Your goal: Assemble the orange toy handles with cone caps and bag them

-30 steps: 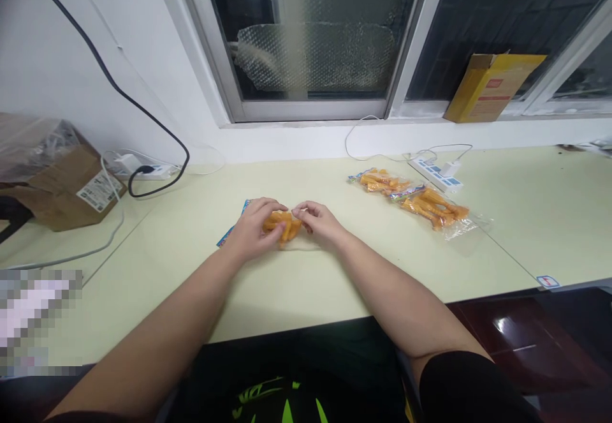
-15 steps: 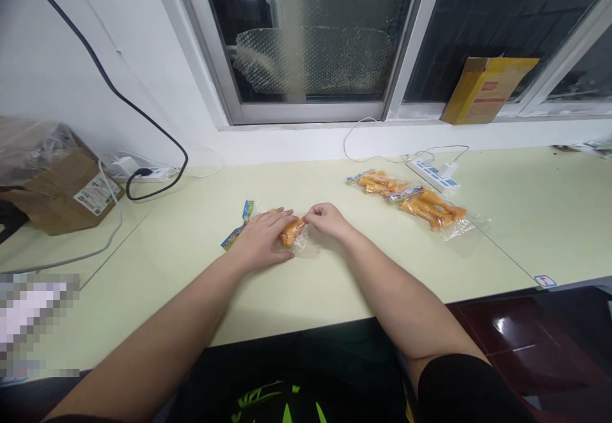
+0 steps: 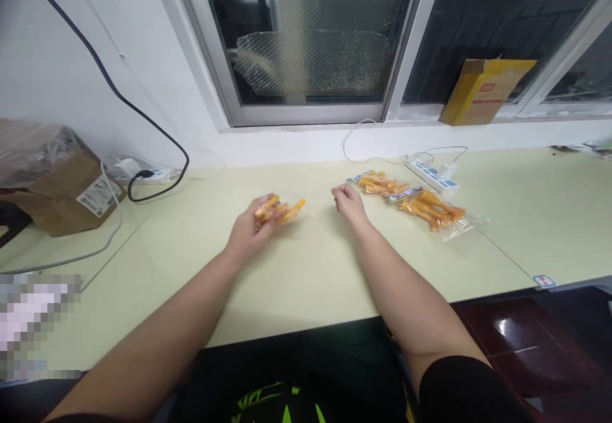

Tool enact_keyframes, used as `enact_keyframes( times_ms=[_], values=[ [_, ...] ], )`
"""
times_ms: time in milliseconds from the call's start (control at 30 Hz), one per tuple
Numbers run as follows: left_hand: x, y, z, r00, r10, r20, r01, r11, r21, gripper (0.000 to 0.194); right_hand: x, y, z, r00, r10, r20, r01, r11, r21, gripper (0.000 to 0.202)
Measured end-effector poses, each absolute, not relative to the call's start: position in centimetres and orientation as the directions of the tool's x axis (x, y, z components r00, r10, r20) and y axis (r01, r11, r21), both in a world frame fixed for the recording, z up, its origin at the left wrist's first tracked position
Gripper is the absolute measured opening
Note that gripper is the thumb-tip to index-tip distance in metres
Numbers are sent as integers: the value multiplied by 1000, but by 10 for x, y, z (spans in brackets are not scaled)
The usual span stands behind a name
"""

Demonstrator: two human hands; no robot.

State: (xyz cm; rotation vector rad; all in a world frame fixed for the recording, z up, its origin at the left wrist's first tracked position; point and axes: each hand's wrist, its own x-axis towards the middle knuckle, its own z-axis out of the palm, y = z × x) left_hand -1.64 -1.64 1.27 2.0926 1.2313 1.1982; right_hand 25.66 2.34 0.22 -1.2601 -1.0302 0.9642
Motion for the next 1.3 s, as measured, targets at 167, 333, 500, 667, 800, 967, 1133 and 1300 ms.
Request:
enact_keyframes(
  times_ms=[167, 333, 500, 667, 800, 967, 1133, 1300],
  values=[
    [-11, -11, 15, 1, 937, 348, -148, -344, 927, 47, 241, 15, 0, -4, 996, 86, -39, 86, -996, 27],
    [-7, -16, 21, 203, 971, 128, -318, -58, 946, 48, 218, -4, 6, -289, 918, 273, -178, 229, -957, 49],
    [-4, -17, 18, 230, 969, 88, -276, -22, 961, 46, 209, -15, 13, -282, 911, 300, -169, 260, -951, 41],
    [-1, -18, 16, 193, 976, 101, -395, -18, 919, 49, 206, -17, 15, -200, 915, 351, -167, 321, -932, 40],
    [-1, -18, 16, 167, 980, 111, -425, -30, 905, 36, 205, -15, 15, -156, 909, 386, -176, 359, -917, 34],
    [-8, -16, 22, 139, 975, 174, -367, -112, 924, 27, 206, -15, 16, -32, 910, 413, -188, 400, -897, 28],
    [-13, -18, 28, 159, 941, 298, -335, -232, 913, 29, 207, -13, 14, 82, 903, 422, -164, 430, -888, 35],
    [-18, -15, 27, 172, 928, 330, -299, -270, 915, 33, 207, -10, 14, 132, 879, 459, -211, 477, -853, 36]
  ],
)
